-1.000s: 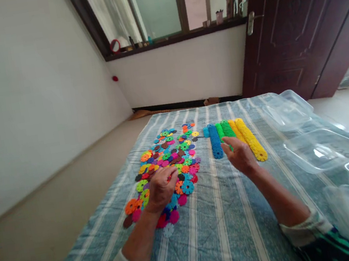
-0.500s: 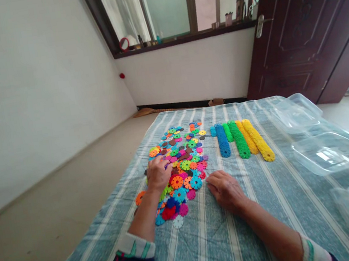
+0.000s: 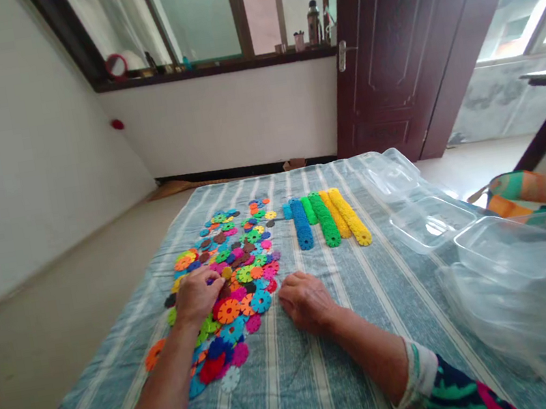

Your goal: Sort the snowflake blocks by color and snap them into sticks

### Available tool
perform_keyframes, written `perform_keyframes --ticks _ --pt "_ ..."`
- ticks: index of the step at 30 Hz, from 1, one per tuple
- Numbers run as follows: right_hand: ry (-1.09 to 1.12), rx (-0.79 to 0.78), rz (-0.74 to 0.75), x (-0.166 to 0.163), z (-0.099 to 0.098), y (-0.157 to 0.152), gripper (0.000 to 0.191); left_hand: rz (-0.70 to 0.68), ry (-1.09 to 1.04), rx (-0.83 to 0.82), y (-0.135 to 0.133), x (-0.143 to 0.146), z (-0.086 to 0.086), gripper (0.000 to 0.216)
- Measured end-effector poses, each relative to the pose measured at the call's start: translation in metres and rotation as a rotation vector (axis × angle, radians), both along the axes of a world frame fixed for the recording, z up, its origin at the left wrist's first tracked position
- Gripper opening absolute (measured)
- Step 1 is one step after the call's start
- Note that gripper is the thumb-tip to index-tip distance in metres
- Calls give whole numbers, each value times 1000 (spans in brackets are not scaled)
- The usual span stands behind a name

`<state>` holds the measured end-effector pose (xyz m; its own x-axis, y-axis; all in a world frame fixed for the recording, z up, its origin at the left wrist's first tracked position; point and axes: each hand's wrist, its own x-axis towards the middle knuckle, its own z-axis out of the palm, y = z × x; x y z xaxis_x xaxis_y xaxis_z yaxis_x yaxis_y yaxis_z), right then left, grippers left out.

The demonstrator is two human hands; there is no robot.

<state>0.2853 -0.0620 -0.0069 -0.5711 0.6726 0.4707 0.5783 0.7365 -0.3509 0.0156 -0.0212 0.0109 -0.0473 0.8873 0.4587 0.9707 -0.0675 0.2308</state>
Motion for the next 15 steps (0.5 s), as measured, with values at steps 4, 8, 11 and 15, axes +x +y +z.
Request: perform_keyframes --ticks 4,8,11,15 --pt "-9 25 12 0 -2 2 18 -14 -16 4 2 2 4 18" --pt "-28 34 14 0 0 3 20 -31 8 -6 4 4 5 24" --pt "-41 39 12 -1 1 3 21 -40 21 -8 5 6 5 22" --pt "-52 54 10 -1 2 2 21 -56 -24 -6 6 6 5 17"
